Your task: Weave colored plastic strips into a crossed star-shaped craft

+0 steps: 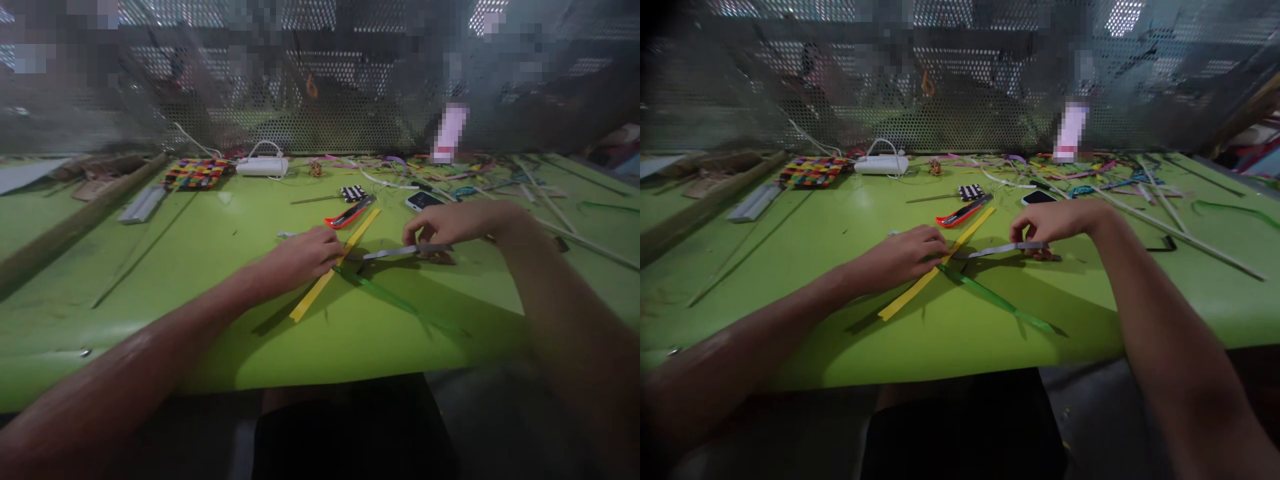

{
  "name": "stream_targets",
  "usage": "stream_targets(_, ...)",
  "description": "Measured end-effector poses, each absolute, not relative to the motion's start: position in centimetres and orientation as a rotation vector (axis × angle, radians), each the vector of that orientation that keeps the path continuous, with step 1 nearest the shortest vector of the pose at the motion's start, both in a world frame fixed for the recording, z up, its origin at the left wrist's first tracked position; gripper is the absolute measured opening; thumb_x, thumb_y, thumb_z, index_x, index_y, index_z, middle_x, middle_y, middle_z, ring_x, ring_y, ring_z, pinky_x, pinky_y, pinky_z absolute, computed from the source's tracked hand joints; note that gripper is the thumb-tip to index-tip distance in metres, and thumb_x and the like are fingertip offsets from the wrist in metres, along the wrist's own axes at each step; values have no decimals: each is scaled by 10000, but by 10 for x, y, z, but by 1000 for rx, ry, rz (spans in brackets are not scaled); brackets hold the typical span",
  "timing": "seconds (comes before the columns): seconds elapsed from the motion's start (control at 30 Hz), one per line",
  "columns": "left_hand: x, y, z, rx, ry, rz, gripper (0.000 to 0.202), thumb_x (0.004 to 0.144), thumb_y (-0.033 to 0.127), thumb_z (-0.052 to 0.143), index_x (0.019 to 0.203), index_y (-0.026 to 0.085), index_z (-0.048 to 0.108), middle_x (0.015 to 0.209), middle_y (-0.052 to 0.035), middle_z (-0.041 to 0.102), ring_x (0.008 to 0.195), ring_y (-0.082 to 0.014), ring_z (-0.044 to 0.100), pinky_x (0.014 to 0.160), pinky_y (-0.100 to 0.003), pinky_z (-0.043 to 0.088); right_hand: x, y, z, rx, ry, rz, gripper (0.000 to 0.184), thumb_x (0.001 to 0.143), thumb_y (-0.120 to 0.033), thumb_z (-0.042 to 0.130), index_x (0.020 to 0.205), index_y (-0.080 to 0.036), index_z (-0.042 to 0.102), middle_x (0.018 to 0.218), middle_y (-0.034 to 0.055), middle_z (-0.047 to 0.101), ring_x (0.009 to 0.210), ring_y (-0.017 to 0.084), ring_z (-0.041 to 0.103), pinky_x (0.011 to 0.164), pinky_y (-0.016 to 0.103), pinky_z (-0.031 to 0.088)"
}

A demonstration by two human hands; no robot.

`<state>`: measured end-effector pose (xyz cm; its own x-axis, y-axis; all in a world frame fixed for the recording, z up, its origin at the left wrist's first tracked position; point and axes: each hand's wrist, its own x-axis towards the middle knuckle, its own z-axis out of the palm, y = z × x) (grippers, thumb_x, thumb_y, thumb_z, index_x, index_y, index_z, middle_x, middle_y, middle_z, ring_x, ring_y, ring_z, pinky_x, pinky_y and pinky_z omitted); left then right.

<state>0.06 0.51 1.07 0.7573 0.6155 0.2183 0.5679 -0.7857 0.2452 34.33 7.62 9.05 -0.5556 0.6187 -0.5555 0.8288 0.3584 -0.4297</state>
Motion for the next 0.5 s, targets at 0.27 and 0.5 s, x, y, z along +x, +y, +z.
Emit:
stream_targets(0.27,1,8,9,2837,944,428,249,1163,211,559,1226,154,794,1226,-143,754,1153,-259,705,990,-381,590,352,70,101,1313,2318,-1023,212,978,-63,766,1142,-144,874,806,52,827,628,117,740,633,225,513)
stream_targets(0.5,3,5,12,2837,977,398,243,1161,199,564,1228,144,792,1229,-146,749,1144,-262,708,963,-373,586,345,60,99,1648,2746,-605,165,999,-224,803,922,-89,859,926,126,823,742,119,737,729,271,502)
